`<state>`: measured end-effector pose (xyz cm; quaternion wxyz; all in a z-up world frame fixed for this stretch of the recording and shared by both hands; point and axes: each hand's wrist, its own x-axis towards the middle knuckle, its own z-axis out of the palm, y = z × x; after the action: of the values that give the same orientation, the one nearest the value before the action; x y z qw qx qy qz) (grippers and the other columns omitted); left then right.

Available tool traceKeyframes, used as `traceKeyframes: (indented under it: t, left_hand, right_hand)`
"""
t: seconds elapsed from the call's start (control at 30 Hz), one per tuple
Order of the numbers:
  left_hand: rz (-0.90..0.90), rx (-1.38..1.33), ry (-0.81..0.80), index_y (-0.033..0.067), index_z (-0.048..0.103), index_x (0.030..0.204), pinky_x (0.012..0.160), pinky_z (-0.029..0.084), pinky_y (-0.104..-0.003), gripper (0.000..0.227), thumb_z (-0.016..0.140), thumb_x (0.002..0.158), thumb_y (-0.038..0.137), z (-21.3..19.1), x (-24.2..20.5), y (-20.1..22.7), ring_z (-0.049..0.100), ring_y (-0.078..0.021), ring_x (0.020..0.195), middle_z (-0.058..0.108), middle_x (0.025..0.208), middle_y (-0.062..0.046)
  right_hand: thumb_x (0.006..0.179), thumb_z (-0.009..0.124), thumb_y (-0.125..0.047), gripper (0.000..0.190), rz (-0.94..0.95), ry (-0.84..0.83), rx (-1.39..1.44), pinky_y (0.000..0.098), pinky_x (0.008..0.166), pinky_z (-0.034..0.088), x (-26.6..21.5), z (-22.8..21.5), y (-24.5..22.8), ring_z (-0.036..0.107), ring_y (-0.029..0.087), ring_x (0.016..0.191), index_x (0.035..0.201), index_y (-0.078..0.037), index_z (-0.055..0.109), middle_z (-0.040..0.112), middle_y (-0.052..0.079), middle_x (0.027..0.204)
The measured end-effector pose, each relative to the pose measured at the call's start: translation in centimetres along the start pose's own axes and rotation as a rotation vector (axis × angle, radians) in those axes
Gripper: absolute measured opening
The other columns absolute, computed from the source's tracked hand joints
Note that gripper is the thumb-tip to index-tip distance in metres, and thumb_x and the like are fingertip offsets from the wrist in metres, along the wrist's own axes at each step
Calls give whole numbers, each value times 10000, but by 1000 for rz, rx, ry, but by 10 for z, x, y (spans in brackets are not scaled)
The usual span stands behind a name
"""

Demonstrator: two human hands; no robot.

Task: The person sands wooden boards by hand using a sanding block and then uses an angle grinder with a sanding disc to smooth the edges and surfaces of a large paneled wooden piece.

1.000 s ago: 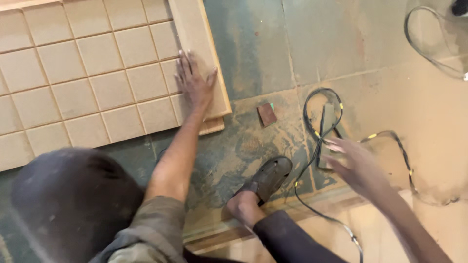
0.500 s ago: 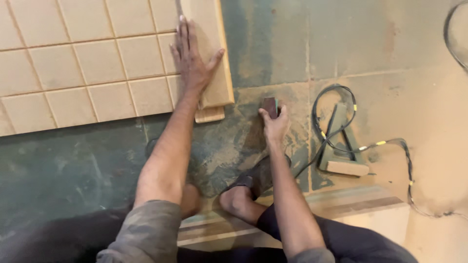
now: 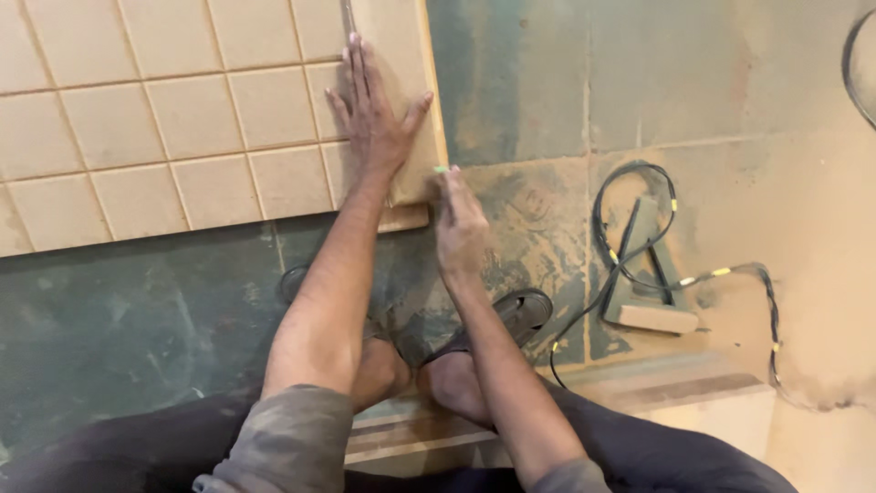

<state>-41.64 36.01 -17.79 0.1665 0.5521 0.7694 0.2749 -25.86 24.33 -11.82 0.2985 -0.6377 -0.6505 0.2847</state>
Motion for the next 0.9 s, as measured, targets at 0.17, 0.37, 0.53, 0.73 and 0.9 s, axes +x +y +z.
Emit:
traceKeyframes:
  t: [0.17,0.37,0.53,0.73,0.9]
  left_hand:
    - [-2,62,22,79,109,1666,1260,62,-689,934,615,1037,550,1,3,5,108,-282,1623,109,1745,-86]
    - [-47,12,6,124,182,1691,1306,62,-657,624,391,1127,291,-1,2,3,178,-235,1651,173,1771,-38]
    - [-30,-26,43,121,200,1687,1314,58,-659,608,372,1133,302,4,0,0,193,-242,1656,187,1768,-40]
    - [-53,8,8,115,209,1682,1306,66,-659,608,364,1129,314,-3,0,4,189,-243,1646,186,1764,-50]
    - [-18,-25,8,105,202,1685,1304,49,-671,593,343,1138,287,-1,2,-1,181,-250,1650,182,1766,-56]
  right_hand:
    - [1016,577,-9,549,-243,-86,-81,464,1167,430,-18,-2,0,450,440,1457,1544,-10,425,418,271,1594]
    - [1013,575,-14,488,-251,-81,-174,484,1199,423,5,11,2,466,406,1468,1495,-17,505,466,246,1569]
    - [1062,549,-8,431,-253,-95,-58,435,1160,492,116,45,2,495,368,1458,1491,-25,519,455,230,1581]
    - [972,515,50,567,-288,-211,-265,445,1143,482,19,0,0,475,378,1463,1529,-46,473,428,214,1604]
    - [996,516,-8,552,-258,-209,-305,441,995,543,42,12,2,555,384,1377,1540,-51,432,425,245,1598]
